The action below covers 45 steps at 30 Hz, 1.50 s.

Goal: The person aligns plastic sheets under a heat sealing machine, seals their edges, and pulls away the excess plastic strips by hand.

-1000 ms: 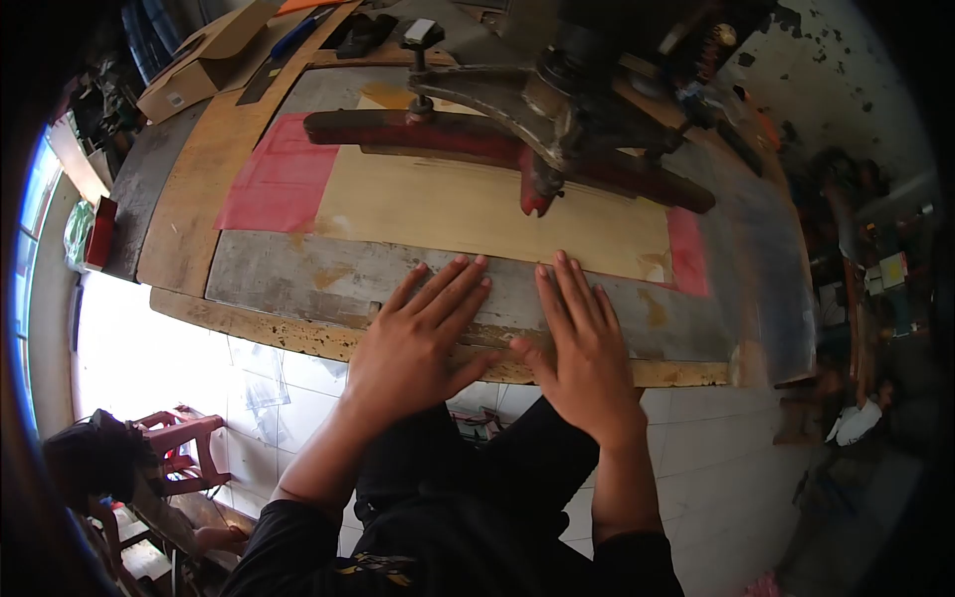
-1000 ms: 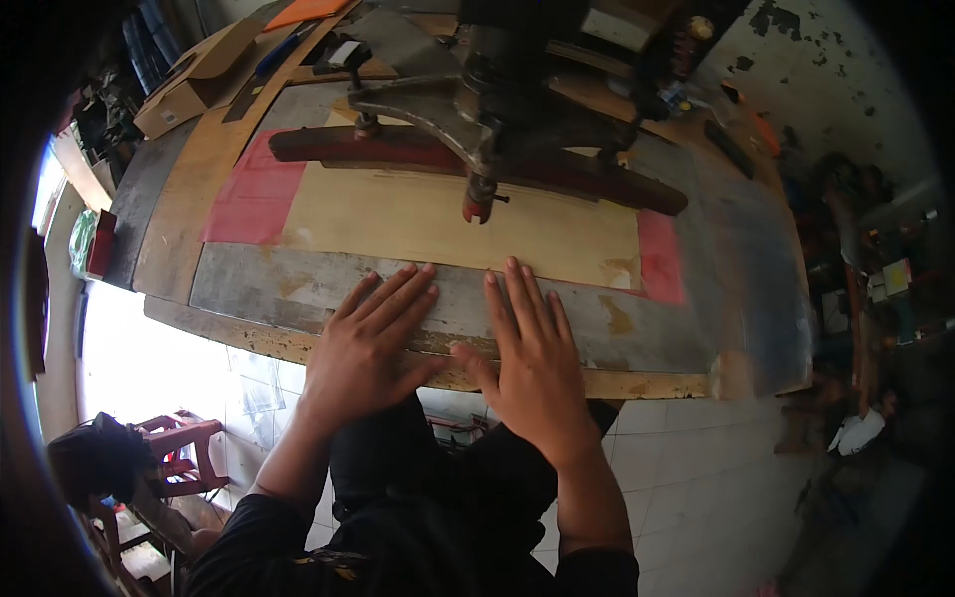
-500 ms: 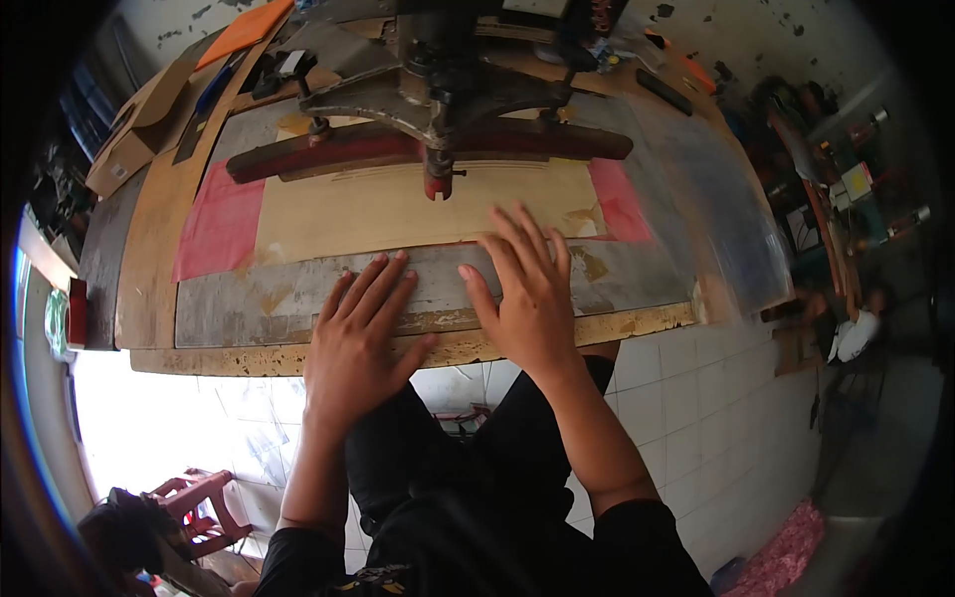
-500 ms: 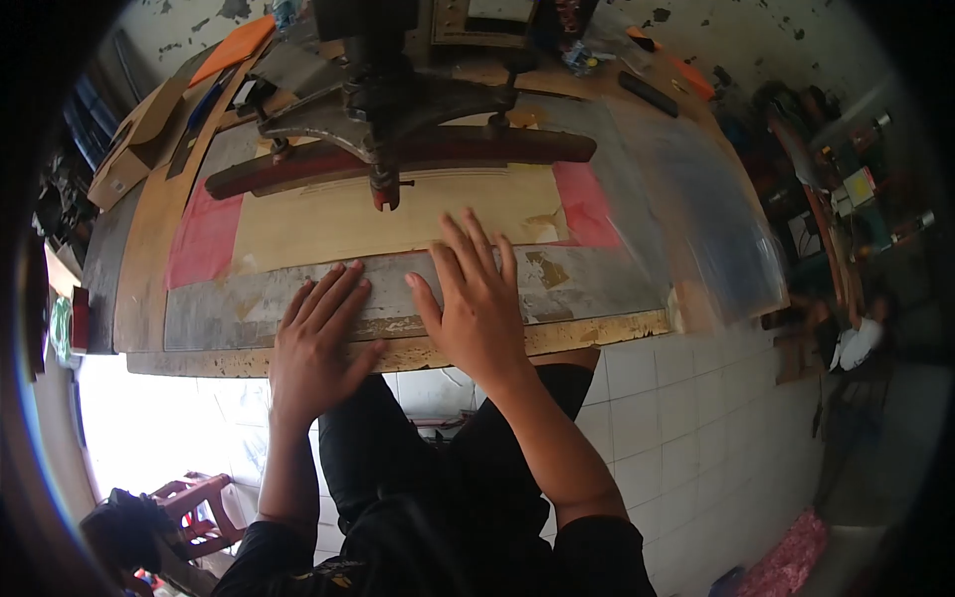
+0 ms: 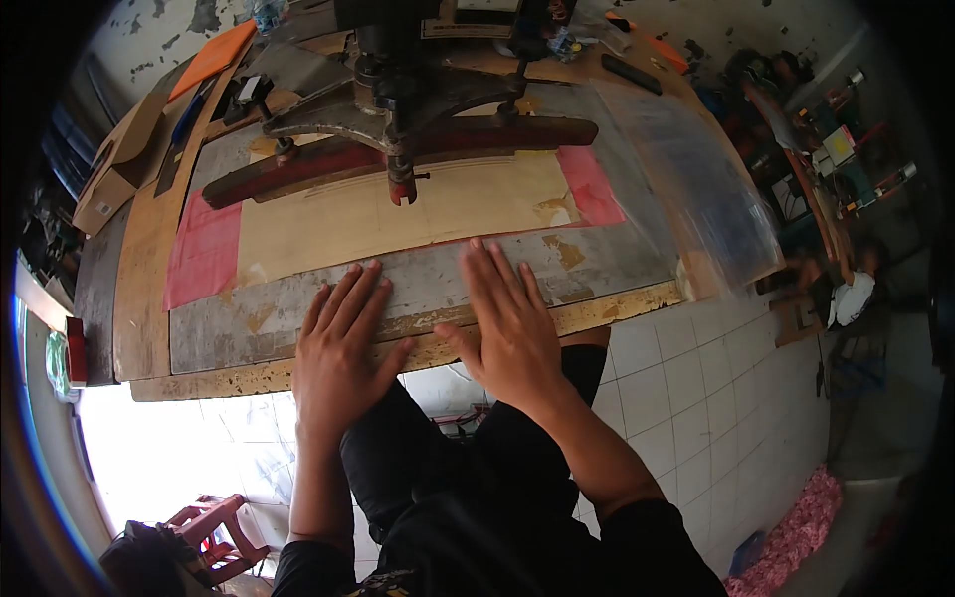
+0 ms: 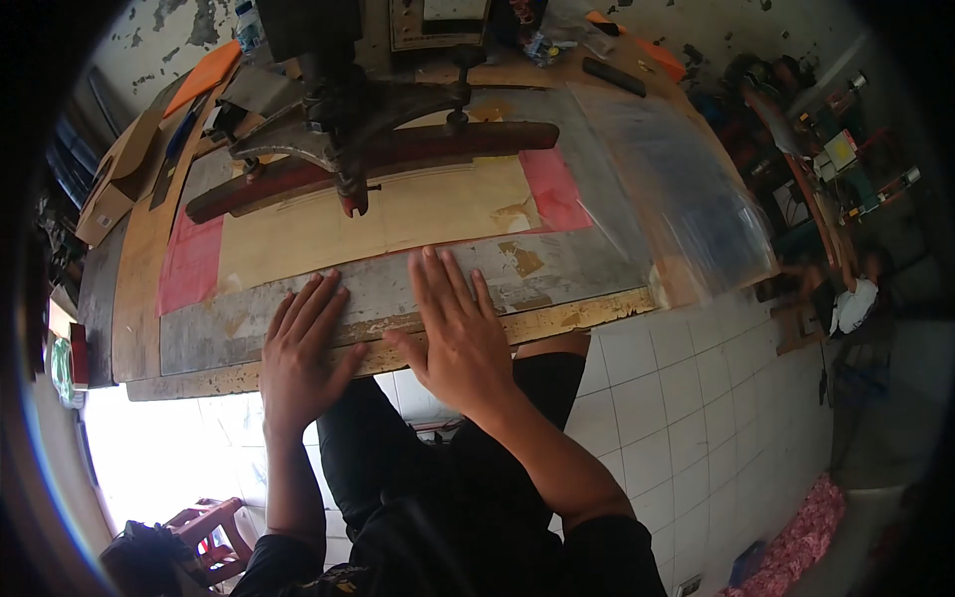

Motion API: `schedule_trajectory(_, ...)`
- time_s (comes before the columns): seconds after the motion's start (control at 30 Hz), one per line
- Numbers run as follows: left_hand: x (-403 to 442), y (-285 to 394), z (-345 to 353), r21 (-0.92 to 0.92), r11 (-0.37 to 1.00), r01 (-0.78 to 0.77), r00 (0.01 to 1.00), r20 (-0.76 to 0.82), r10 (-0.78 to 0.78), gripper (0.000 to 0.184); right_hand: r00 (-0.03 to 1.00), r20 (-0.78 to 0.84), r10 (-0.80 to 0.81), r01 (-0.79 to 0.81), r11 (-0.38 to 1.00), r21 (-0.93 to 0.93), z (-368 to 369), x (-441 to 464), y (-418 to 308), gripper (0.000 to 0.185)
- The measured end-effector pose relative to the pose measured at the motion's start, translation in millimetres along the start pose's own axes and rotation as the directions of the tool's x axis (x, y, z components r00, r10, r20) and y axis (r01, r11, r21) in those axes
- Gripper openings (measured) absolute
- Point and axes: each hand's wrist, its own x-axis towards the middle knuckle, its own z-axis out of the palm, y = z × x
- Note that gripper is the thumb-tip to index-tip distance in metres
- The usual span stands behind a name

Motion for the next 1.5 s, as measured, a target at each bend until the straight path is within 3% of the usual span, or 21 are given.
schedule_trajectory(0.13,0,1,-1,-0.007,1.000,-0.012,1.000,-0.015,0.012,0.065,0.998,-0.069,-0.004,0.001,0.999,-0.041,-7,6,-4,0.065)
schedule_trajectory(0.27,1,1,-1,-0.018,1.000,-0.013,1.000,-0.021,0.012,0.063,0.999,-0.046,-0.018,0.018,1.000,-0.019,-17,22,1,0.064)
schedule_trajectory(0.33,1,2,-2,-0.034,0.999,-0.006,1.000,-0.016,0.006,0.063,0.974,0.182,0.132,-0.153,0.982,0.107,-28,35,3,0.058)
schedule_trajectory(0.37,1,2,-3,-0.054,0.999,0.005,1.000,-0.010,-0.006,0.064,0.975,0.178,0.130,-0.151,0.983,0.109,-29,38,6,0.058)
schedule_trajectory(0.43,1,2,-2,-0.052,0.999,0.006,1.000,-0.013,-0.006,0.063,0.999,0.032,-0.043,0.037,0.986,0.161,-27,41,13,0.053)
schedule_trajectory(0.47,1,2,-1,-0.054,0.999,0.006,1.000,-0.015,-0.007,0.063,0.999,0.029,-0.040,0.035,0.986,0.160,-21,38,13,0.053)
schedule_trajectory(0.53,2,2,-1,-0.052,0.999,0.006,1.000,-0.016,-0.006,0.063,0.975,-0.186,-0.120,0.119,0.993,-0.019,-10,33,11,0.056)
schedule_trajectory(0.63,1,3,-1,-0.049,0.999,0.008,1.000,-0.007,-0.009,0.062,0.944,-0.317,-0.096,0.077,0.994,-0.072,-14,26,7,0.065)
schedule_trajectory(0.7,2,2,-2,-0.048,0.999,-0.001,1.000,-0.007,0.000,0.062,0.949,-0.309,-0.064,0.029,0.993,-0.115,-9,19,5,0.071)
schedule_trajectory(0.77,2,2,-2,-0.057,0.998,0.004,1.000,-0.011,-0.004,0.062,0.996,0.072,-0.056,0.061,0.996,-0.062,-1,15,9,0.076)
schedule_trajectory(0.93,2,3,-1,-0.047,0.999,0.009,1.000,-0.012,-0.009,0.061,0.995,0.077,-0.055,0.059,0.997,-0.047,-2,14,11,0.079)
schedule_trajectory(1.5,-3,4,-2,-0.004,1.000,0.005,1.000,0.012,-0.005,0.063,1.000,-0.025,0.015,-0.012,0.994,0.110,-5,13,11,0.065)
